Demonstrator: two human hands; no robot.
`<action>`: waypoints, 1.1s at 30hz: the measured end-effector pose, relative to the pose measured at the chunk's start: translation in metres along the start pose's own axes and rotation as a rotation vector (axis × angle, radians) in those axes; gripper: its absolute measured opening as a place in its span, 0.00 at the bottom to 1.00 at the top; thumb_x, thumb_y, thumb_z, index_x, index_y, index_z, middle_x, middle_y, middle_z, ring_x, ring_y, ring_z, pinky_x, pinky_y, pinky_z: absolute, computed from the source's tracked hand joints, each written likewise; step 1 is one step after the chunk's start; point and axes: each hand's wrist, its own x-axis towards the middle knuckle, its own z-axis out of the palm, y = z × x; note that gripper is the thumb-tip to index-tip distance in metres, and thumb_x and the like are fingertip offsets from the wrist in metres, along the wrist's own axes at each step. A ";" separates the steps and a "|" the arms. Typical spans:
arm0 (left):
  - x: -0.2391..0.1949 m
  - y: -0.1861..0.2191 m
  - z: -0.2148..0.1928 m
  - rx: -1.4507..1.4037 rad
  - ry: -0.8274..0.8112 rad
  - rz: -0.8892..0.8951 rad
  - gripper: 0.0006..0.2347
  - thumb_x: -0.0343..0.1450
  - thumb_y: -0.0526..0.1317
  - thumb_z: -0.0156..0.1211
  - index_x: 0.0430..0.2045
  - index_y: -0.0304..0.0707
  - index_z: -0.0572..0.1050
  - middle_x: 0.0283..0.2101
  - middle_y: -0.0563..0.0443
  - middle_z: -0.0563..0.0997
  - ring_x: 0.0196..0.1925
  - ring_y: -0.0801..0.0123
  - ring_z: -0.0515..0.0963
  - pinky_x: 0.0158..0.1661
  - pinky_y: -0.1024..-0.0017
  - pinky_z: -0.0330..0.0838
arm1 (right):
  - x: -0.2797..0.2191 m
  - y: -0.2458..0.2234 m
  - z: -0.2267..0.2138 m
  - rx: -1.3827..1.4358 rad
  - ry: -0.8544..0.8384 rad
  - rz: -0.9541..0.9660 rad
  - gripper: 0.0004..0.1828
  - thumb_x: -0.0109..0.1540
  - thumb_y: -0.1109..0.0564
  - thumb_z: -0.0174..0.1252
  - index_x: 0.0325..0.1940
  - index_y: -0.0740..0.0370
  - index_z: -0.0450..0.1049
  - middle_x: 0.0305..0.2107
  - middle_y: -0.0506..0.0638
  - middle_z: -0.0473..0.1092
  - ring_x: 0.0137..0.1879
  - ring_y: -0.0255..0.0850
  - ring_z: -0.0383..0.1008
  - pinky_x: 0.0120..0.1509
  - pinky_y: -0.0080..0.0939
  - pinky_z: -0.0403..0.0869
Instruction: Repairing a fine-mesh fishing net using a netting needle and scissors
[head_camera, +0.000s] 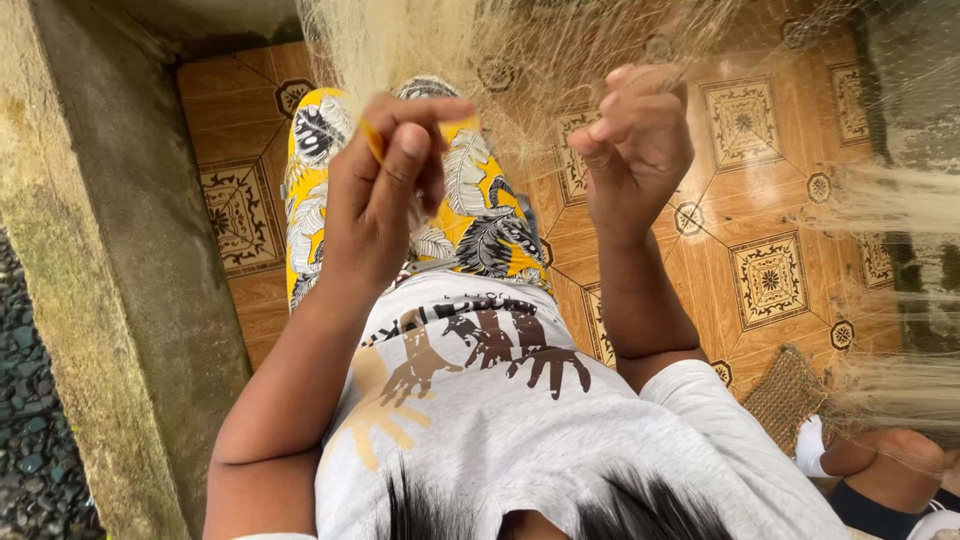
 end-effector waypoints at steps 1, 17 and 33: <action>0.001 -0.005 -0.001 0.003 0.008 -0.009 0.16 0.82 0.49 0.45 0.53 0.39 0.75 0.38 0.55 0.67 0.28 0.80 0.70 0.24 0.84 0.62 | 0.003 -0.004 0.002 0.007 -0.002 0.011 0.10 0.64 0.51 0.65 0.38 0.50 0.69 0.34 0.42 0.64 0.45 0.38 0.62 0.60 0.42 0.67; -0.039 -0.113 -0.083 -0.101 0.070 -0.449 0.10 0.80 0.42 0.48 0.50 0.40 0.74 0.31 0.56 0.73 0.28 0.78 0.72 0.27 0.82 0.69 | 0.005 -0.040 0.005 0.087 -0.174 0.185 0.17 0.65 0.43 0.64 0.36 0.53 0.66 0.37 0.45 0.63 0.52 0.41 0.64 0.66 0.45 0.67; -0.116 -0.136 -0.089 1.455 -0.481 -0.240 0.04 0.69 0.30 0.53 0.35 0.38 0.67 0.26 0.43 0.74 0.24 0.46 0.76 0.18 0.52 0.65 | -0.003 -0.027 -0.026 0.493 -0.334 0.420 0.07 0.68 0.51 0.61 0.43 0.49 0.69 0.48 0.43 0.72 0.61 0.35 0.71 0.75 0.43 0.72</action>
